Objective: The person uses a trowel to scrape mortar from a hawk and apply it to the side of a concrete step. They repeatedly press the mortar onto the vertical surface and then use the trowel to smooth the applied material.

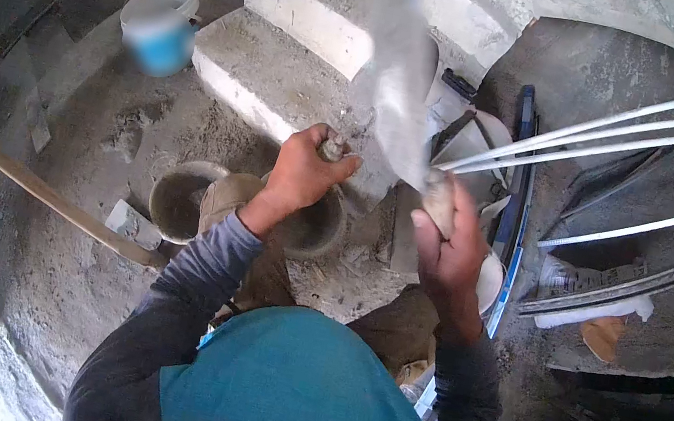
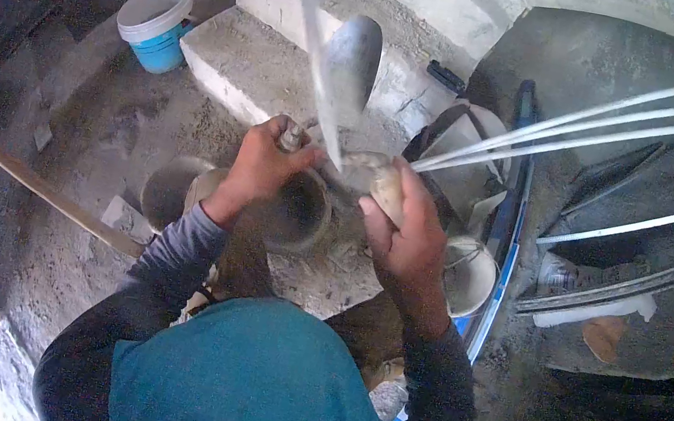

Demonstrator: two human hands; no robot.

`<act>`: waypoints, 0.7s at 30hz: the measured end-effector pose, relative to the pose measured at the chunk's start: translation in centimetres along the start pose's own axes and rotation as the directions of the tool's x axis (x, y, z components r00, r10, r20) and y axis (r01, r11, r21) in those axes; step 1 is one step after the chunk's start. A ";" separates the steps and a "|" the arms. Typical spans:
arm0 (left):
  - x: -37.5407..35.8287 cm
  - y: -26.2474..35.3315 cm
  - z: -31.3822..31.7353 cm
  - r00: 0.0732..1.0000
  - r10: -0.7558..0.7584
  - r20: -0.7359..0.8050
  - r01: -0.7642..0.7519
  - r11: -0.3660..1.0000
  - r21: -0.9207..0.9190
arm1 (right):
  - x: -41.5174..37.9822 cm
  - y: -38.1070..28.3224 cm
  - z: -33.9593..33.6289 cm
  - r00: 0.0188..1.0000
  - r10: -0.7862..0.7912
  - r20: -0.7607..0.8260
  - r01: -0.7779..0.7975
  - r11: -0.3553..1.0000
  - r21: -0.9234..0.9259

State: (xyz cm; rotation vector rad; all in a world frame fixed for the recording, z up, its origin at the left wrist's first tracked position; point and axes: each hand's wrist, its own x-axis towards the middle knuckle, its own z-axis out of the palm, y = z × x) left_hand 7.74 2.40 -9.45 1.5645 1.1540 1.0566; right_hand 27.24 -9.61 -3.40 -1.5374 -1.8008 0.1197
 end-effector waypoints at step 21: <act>0.2 -1.3 0.1 0.877 -0.210 0.433 0.479 0.310 -0.821 | -0.4 3.4 2.8 0.980 -0.066 -0.187 0.101 0.977 0.187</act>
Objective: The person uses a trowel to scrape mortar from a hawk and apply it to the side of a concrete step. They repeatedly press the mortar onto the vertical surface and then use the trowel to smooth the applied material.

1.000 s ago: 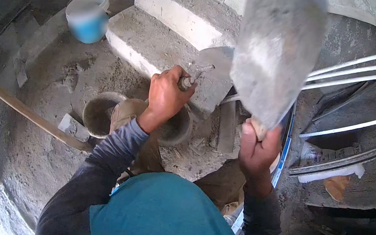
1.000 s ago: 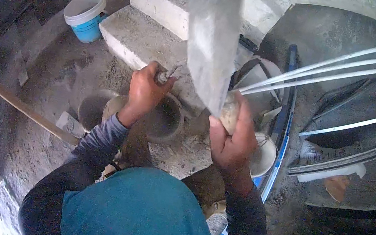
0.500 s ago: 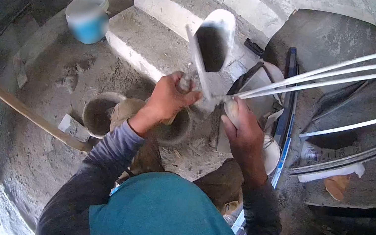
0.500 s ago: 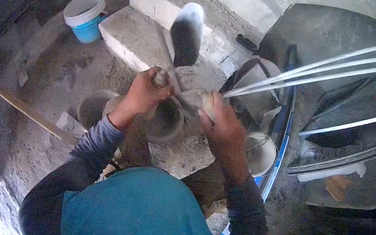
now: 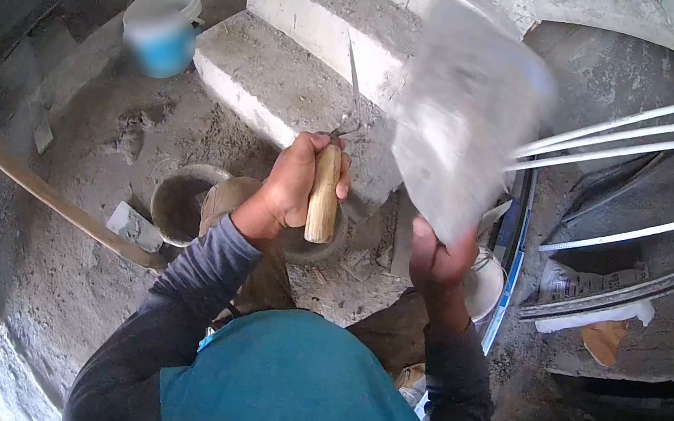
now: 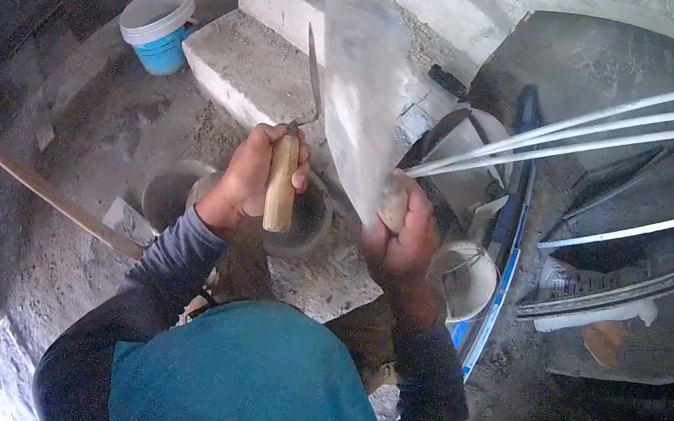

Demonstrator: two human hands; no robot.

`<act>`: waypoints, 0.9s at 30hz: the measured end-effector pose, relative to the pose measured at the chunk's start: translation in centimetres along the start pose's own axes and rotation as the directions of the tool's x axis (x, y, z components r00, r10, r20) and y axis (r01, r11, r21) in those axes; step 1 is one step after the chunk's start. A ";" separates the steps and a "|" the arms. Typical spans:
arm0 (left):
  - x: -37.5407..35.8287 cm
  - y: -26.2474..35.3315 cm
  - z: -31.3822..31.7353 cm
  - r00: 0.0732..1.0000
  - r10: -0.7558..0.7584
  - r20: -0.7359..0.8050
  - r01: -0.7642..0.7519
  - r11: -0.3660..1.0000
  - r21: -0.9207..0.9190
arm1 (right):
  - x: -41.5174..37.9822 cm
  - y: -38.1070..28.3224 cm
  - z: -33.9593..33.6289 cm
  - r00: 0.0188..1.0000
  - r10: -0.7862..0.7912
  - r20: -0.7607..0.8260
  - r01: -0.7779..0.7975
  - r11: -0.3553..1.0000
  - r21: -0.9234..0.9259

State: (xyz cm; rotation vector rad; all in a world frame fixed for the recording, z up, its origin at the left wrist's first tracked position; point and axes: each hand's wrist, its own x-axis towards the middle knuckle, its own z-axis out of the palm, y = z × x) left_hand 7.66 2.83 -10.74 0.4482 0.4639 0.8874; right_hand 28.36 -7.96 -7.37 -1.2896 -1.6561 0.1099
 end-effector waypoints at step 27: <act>0.2 0.4 -0.7 0.983 -0.103 0.153 0.125 0.982 -0.139 | -0.2 0.4 -0.1 0.996 -0.090 -0.022 0.087 0.989 -0.123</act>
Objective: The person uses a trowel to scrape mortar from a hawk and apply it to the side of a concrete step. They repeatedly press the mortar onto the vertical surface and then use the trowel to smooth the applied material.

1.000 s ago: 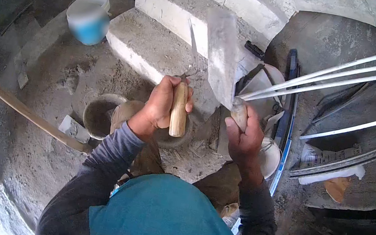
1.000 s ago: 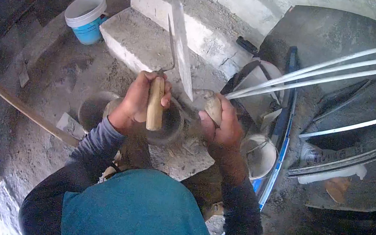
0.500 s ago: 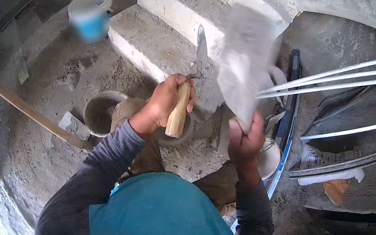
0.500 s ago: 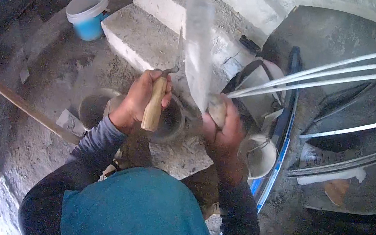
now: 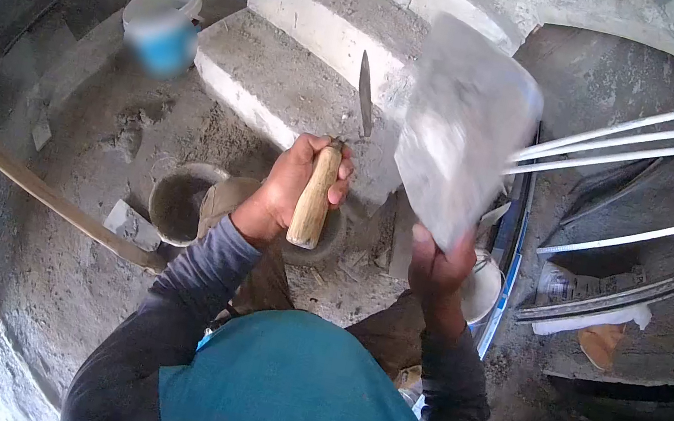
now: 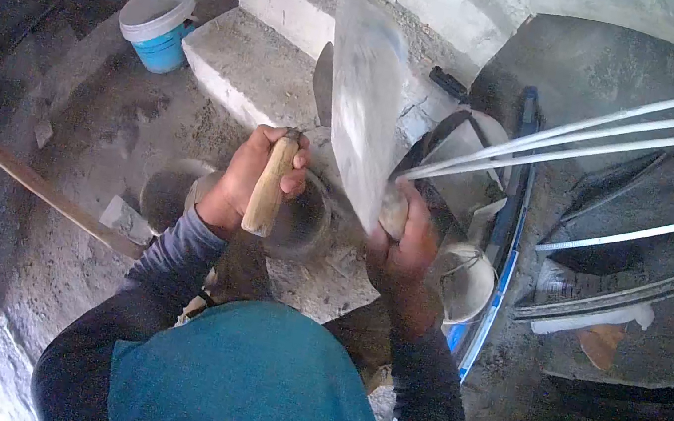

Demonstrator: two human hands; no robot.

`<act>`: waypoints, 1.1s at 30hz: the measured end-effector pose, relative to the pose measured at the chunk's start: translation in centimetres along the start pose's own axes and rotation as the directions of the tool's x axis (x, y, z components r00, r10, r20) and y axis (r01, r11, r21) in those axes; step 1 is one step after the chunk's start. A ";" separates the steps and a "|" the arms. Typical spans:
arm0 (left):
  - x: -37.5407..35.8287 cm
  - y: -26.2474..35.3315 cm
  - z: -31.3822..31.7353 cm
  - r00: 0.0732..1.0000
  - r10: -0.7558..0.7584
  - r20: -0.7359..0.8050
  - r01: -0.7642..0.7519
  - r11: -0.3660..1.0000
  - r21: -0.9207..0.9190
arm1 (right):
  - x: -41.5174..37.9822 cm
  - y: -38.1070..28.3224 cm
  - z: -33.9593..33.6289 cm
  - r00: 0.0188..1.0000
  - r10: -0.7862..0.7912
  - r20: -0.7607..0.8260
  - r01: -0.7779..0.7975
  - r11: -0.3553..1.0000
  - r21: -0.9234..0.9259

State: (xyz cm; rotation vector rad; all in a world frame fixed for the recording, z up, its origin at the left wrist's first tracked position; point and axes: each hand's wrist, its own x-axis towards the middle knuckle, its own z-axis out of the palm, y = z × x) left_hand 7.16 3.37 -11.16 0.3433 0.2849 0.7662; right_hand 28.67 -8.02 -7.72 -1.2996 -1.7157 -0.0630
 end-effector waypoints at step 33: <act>0.0 -1.3 0.2 0.970 0.206 -0.126 -0.130 0.886 0.445 | -0.6 -1.0 0.5 0.970 0.221 0.105 -0.212 0.973 -0.090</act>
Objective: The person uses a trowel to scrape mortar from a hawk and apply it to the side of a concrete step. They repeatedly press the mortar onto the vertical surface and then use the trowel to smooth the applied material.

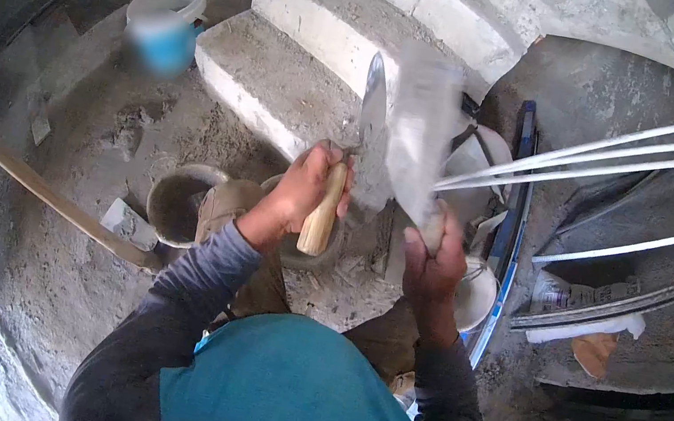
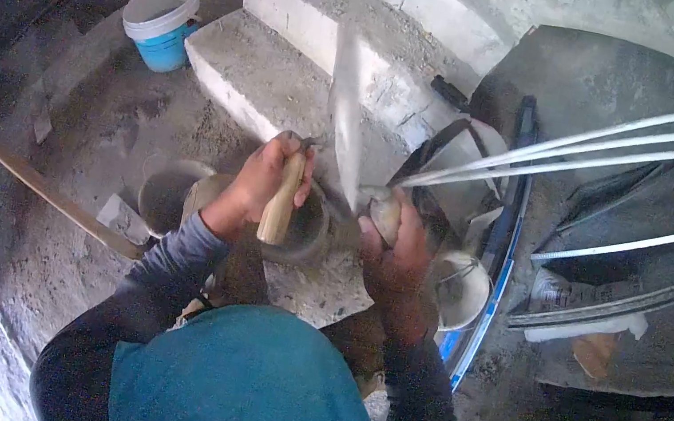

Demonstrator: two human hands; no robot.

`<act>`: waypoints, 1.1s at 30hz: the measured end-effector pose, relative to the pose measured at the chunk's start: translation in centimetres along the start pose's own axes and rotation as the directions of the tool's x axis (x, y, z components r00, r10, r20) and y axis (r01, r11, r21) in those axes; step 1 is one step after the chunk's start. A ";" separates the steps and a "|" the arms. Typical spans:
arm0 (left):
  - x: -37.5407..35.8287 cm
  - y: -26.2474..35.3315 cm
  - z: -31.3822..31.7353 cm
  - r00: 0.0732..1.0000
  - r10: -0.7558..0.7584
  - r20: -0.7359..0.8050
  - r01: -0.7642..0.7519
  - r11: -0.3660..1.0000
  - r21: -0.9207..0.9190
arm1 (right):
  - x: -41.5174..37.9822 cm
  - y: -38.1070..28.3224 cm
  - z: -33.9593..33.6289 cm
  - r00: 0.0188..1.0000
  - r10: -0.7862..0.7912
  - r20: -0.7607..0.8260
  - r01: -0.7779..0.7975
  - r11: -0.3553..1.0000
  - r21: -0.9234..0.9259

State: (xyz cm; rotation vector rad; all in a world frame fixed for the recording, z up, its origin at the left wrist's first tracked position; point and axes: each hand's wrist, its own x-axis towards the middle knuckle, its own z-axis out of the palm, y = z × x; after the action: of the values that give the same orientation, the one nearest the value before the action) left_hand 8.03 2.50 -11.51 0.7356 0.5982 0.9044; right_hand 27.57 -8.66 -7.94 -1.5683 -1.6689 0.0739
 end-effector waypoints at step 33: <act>-0.4 0.9 -0.2 0.986 -0.166 0.009 0.162 0.950 -0.266 | 1.5 1.3 -0.3 0.997 -0.062 -0.053 0.065 0.996 0.059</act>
State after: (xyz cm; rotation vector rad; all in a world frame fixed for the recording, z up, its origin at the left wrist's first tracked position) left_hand 7.27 2.60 -10.93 0.4313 0.5291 0.8157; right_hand 29.01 -7.25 -7.67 -1.4595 -1.6601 0.0509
